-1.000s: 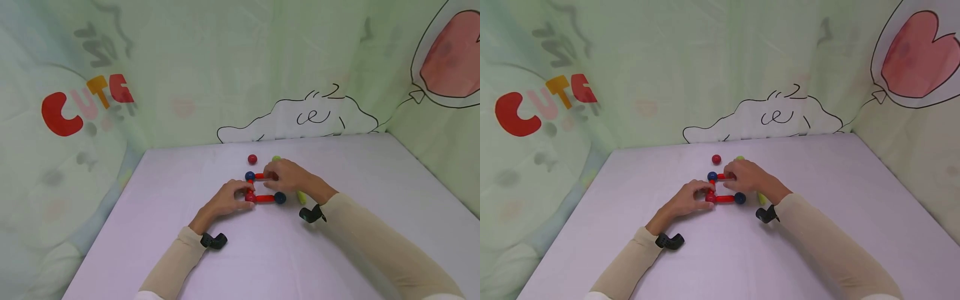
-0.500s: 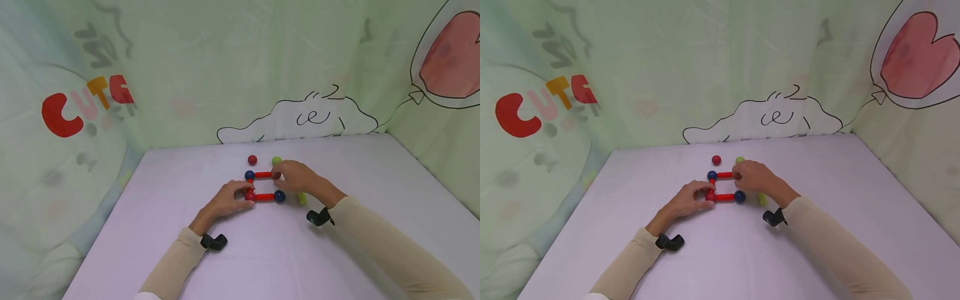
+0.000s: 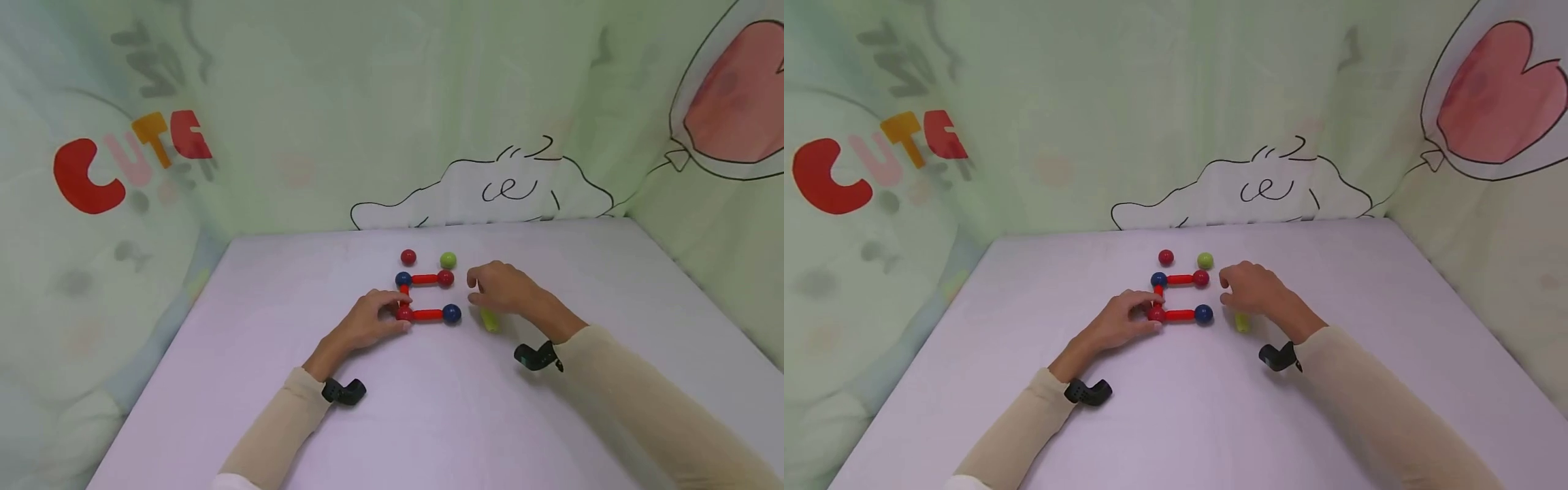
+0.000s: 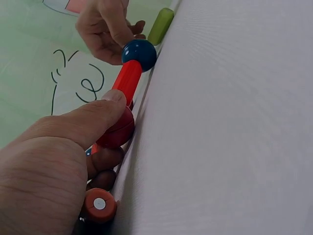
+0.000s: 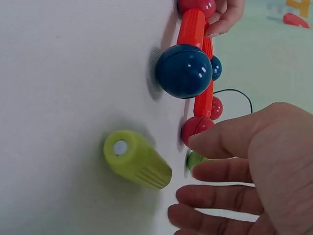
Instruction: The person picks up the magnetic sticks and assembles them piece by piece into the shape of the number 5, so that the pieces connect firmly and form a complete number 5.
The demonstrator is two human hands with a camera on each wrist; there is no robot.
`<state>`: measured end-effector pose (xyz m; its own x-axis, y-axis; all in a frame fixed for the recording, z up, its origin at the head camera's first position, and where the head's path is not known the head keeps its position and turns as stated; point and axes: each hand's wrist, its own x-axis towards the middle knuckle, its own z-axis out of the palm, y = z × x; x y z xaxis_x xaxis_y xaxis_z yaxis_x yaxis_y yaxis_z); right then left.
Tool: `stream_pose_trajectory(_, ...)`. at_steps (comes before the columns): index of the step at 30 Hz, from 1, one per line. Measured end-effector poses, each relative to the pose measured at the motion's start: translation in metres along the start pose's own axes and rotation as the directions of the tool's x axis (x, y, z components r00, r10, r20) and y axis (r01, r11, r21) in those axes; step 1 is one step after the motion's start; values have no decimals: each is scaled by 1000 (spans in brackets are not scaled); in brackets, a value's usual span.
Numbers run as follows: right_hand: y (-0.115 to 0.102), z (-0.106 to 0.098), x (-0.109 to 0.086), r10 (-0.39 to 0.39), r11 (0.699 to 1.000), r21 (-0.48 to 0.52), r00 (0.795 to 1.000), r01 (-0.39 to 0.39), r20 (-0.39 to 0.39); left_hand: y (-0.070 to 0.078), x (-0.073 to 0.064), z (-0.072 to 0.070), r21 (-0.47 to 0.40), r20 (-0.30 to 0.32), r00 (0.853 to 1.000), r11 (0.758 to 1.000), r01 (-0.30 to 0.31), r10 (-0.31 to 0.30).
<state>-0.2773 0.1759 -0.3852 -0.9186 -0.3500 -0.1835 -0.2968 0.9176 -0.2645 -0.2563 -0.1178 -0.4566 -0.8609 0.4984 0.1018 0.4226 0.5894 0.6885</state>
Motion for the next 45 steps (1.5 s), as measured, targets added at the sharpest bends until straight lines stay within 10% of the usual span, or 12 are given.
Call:
stream_pose_trajectory(15, 4, 9, -16, 92, 996, 12, 990, -94, 102, -1, 0, 2, -7, -9, 1000, 1000, -29, 29)
stream_pose_trajectory(24, -4, 16, -21, 82, 990, 111, 996, -83, 20, -3, 1, -6, -12, -14, 999, 999, -50, 49)
stream_pose_trajectory(36, -22, 46, -54, 95, 938, 326, 992, -119, 87, -5, -28, 23, -98, 8, 999, 995, 32, -31)
stream_pose_trajectory(45, -37, 42, -48, 98, 892, 436, 993, -119, 70, -7, -12, 9, -35, -27, 999, 998, -47, 46)
